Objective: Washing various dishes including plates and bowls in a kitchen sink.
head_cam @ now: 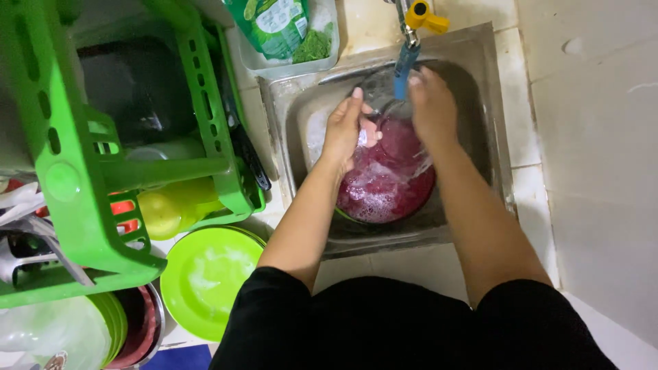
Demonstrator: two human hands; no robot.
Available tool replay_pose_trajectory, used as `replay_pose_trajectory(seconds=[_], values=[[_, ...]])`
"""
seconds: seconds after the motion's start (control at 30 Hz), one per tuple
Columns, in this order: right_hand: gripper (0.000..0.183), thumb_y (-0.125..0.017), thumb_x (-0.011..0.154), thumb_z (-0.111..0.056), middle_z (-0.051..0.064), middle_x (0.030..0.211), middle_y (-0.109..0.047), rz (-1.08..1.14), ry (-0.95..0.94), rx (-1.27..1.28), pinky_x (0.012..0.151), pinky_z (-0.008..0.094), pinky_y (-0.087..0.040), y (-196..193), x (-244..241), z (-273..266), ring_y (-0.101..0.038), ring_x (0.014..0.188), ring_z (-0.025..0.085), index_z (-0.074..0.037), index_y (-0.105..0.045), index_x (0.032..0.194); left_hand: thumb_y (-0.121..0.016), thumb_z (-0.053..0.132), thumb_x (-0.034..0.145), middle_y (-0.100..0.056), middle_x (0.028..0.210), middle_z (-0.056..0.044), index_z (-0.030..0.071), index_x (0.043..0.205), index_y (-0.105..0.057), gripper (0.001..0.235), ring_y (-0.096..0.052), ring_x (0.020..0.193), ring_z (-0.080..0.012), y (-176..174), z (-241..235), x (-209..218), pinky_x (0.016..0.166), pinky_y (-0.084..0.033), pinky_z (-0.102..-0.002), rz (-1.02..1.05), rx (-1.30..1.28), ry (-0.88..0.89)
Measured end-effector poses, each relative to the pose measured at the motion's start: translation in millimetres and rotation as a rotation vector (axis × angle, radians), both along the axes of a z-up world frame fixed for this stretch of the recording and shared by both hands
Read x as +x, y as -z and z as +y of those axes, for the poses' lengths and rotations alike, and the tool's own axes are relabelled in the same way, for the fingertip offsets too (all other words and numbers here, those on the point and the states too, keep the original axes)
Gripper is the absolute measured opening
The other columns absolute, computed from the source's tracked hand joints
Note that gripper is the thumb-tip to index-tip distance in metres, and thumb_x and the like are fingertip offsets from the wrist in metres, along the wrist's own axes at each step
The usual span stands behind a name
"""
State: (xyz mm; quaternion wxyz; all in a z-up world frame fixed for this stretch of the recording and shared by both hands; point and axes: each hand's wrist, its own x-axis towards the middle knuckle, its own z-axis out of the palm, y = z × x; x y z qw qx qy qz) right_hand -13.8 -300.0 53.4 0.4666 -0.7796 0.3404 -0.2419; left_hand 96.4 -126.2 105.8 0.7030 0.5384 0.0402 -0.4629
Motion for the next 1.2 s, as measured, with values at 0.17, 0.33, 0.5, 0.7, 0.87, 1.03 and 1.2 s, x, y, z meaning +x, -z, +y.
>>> replay_pose_trajectory(seconds=[0.17, 0.33, 0.5, 0.7, 0.87, 1.03, 1.2], values=[[0.039, -0.061, 0.099, -0.015, 0.029, 0.140, -0.060, 0.012, -0.253, -0.731, 0.110, 0.057, -0.037, -108, 21, 61, -0.055, 0.129, 0.049, 0.004, -0.064, 0.133, -0.053, 0.054, 0.099, -0.058, 0.059, -0.005, 0.009, 0.091, -0.059, 0.047, -0.063, 0.047, -0.0183, -3, 0, 3, 0.042, -0.051, -0.030, 0.019, 0.010, -0.116], [0.033, -0.064, 0.104, -0.016, 0.023, 0.143, -0.060, -0.031, -0.388, -0.608, 0.114, 0.057, -0.041, -72, 24, 32, -0.056, 0.133, 0.044, -0.001, -0.063, 0.134, -0.047, 0.059, 0.101, -0.058, 0.059, -0.008, 0.008, 0.092, -0.056, 0.052, -0.063, 0.048, -0.0198, -3, 5, 2, 0.041, -0.047, -0.029, 0.028, 0.034, -0.145], [0.036, -0.066, 0.096, -0.015, 0.027, 0.132, -0.063, -0.057, -0.336, -0.680, 0.101, 0.060, -0.044, -118, 26, 55, -0.058, 0.119, 0.047, 0.003, -0.066, 0.127, -0.048, 0.060, 0.102, -0.059, 0.063, -0.007, 0.008, 0.092, -0.057, 0.054, -0.061, 0.049, -0.0178, 13, -1, 2, 0.042, -0.048, -0.029, 0.000, -0.019, -0.164], [0.025, -0.069, 0.098, -0.012, 0.021, 0.125, -0.066, -0.103, -0.295, -0.647, 0.101, 0.060, -0.046, -106, 23, 49, -0.061, 0.116, 0.044, -0.002, -0.068, 0.121, -0.048, 0.059, 0.099, -0.059, 0.059, -0.008, 0.009, 0.090, -0.057, 0.051, -0.063, 0.048, -0.0193, 5, 1, 0, 0.040, -0.048, -0.029, 0.012, 0.022, -0.158], [0.032, -0.071, 0.093, -0.017, 0.016, 0.126, -0.068, -0.076, -0.322, -0.678, 0.102, 0.059, -0.045, -130, 14, 59, -0.062, 0.119, 0.039, -0.004, -0.069, 0.122, -0.050, 0.058, 0.101, -0.058, 0.060, -0.006, 0.009, 0.091, -0.057, 0.050, -0.062, 0.047, -0.0184, 19, -7, -3, 0.040, -0.048, -0.029, 0.014, 0.042, -0.178], [0.052, -0.080, 0.096, -0.031, 0.026, 0.123, -0.065, 0.168, -0.397, -0.643, 0.092, 0.058, -0.049, -83, -28, -7, -0.059, 0.114, 0.039, 0.003, -0.067, 0.132, -0.054, 0.062, 0.095, -0.058, 0.059, -0.003, 0.012, 0.089, -0.057, 0.050, -0.062, 0.046, -0.0172, 24, -9, -5, 0.039, -0.046, -0.027, 0.074, 0.083, -0.088], [0.042, -0.081, 0.095, -0.026, 0.011, 0.100, -0.068, 0.169, -0.040, 0.154, 0.065, 0.038, -0.045, -126, -50, -19, -0.058, 0.080, 0.019, -0.001, -0.070, 0.127, -0.061, 0.063, 0.098, -0.054, 0.061, -0.004, 0.009, 0.088, -0.053, 0.056, -0.055, 0.048, -0.0175, 74, -31, -20, 0.041, -0.042, -0.029, 0.069, 0.118, -0.029]])
